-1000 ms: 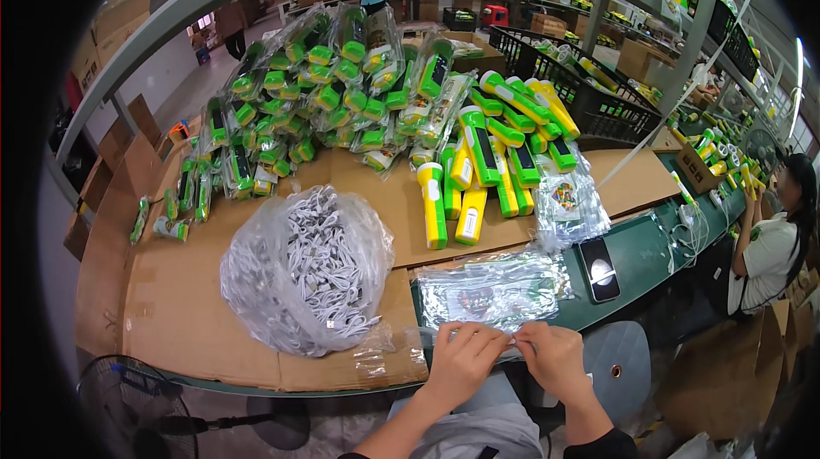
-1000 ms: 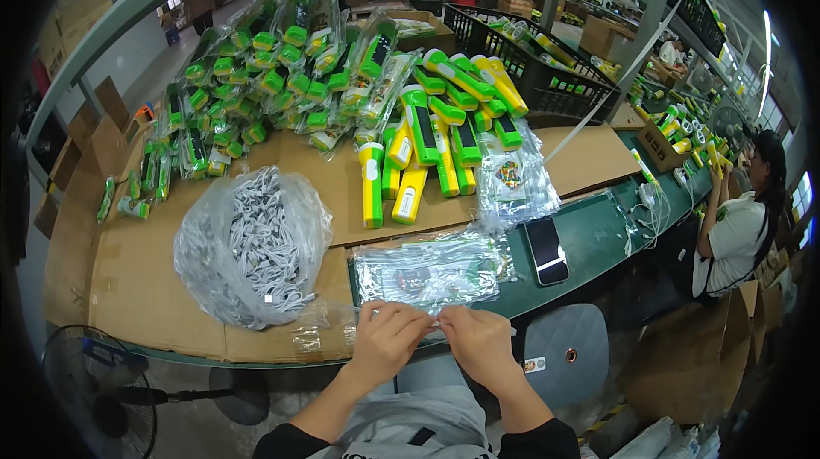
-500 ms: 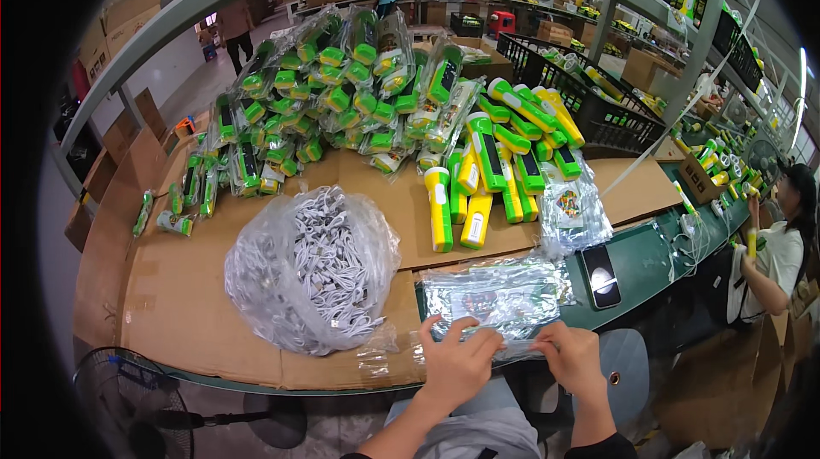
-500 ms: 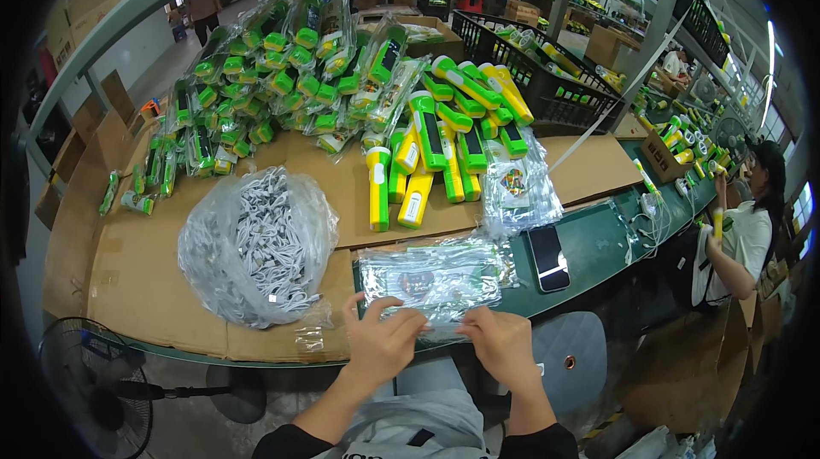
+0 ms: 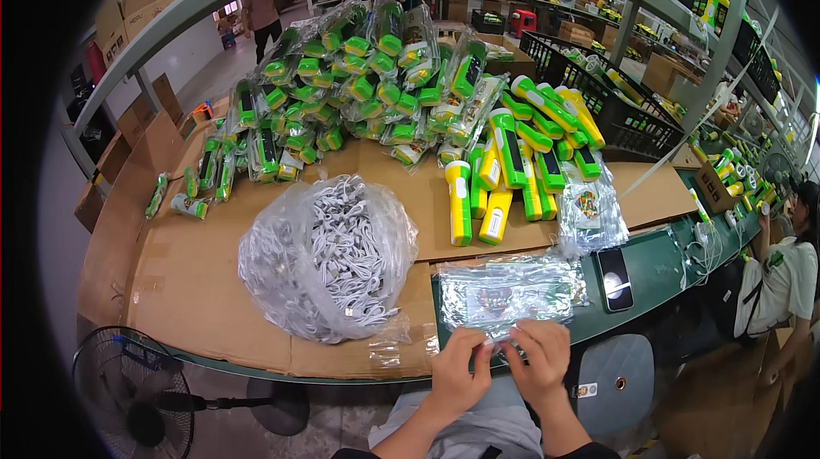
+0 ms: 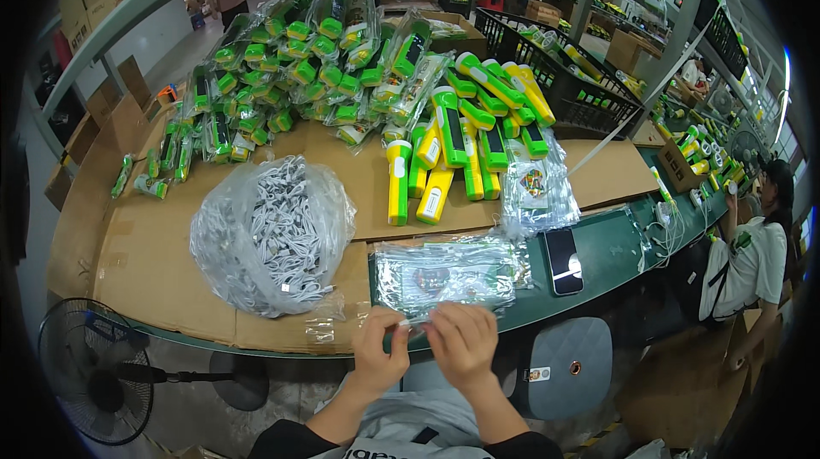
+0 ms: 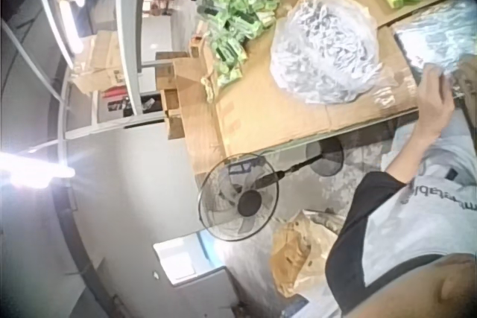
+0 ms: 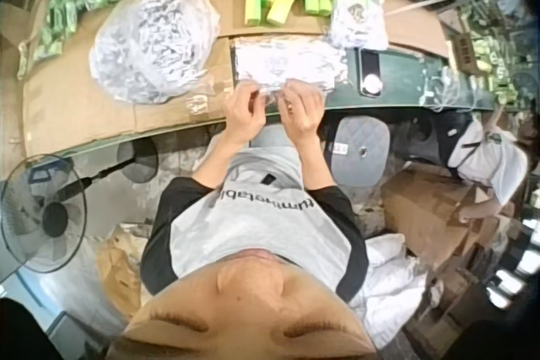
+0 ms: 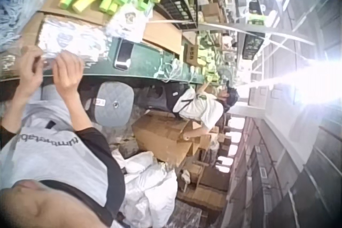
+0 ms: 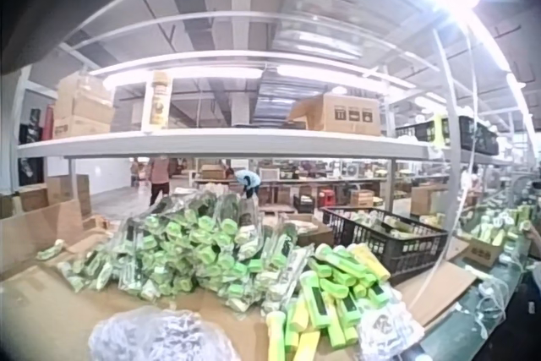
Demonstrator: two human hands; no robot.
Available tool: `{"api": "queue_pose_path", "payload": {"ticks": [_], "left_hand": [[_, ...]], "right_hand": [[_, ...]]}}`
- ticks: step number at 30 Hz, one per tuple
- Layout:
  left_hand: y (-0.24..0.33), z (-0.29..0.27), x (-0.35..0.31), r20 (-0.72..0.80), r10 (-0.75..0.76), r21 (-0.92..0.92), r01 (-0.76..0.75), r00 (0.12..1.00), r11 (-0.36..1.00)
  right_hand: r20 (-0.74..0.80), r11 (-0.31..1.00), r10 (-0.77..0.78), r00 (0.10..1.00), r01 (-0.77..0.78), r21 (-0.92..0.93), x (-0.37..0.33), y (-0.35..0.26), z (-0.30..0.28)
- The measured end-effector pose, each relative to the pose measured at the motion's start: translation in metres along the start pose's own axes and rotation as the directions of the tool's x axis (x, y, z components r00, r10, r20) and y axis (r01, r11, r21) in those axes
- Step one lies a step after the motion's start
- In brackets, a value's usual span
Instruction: The person puts flashlights into plastic bags by hand, then organizes the bagged flashlights on an assembly line.
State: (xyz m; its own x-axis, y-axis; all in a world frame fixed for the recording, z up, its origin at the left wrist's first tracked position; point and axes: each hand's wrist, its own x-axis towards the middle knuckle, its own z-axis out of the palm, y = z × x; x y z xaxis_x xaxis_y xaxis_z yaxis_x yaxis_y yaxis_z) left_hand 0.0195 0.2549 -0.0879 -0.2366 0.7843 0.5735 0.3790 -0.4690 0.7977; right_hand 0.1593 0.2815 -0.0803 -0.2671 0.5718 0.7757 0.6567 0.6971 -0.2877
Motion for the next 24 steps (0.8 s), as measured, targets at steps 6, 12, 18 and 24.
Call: {"api": "queue_pose_path", "payload": {"ticks": [6, 12, 18, 24], "left_hand": [[-0.007, -0.005, -0.005, -0.043, -0.013, 0.08, 0.017, 0.999, 0.997], [-0.032, -0.036, 0.001, -0.236, 0.075, 0.158, -0.038, 0.969, 0.987], [-0.044, -0.092, 0.039, 0.097, -0.055, 0.229, 0.031, 0.994, 0.973], [-0.087, -0.125, 0.068, 0.228, -0.193, 0.838, -0.092, 0.954, 0.538]], "right_hand": [[-0.022, 0.988, 0.078, 0.997, -0.074, 0.134, -0.009, -0.01, 0.025], [0.387, 0.957, 0.193, 0.902, -0.259, 0.128, 0.007, 0.009, 0.004], [0.258, 0.982, 0.186, 0.948, -0.168, -0.089, -0.008, 0.052, -0.02], [0.226, 0.958, 0.282, 0.932, -0.285, -0.022, -0.011, 0.055, -0.032]]}}
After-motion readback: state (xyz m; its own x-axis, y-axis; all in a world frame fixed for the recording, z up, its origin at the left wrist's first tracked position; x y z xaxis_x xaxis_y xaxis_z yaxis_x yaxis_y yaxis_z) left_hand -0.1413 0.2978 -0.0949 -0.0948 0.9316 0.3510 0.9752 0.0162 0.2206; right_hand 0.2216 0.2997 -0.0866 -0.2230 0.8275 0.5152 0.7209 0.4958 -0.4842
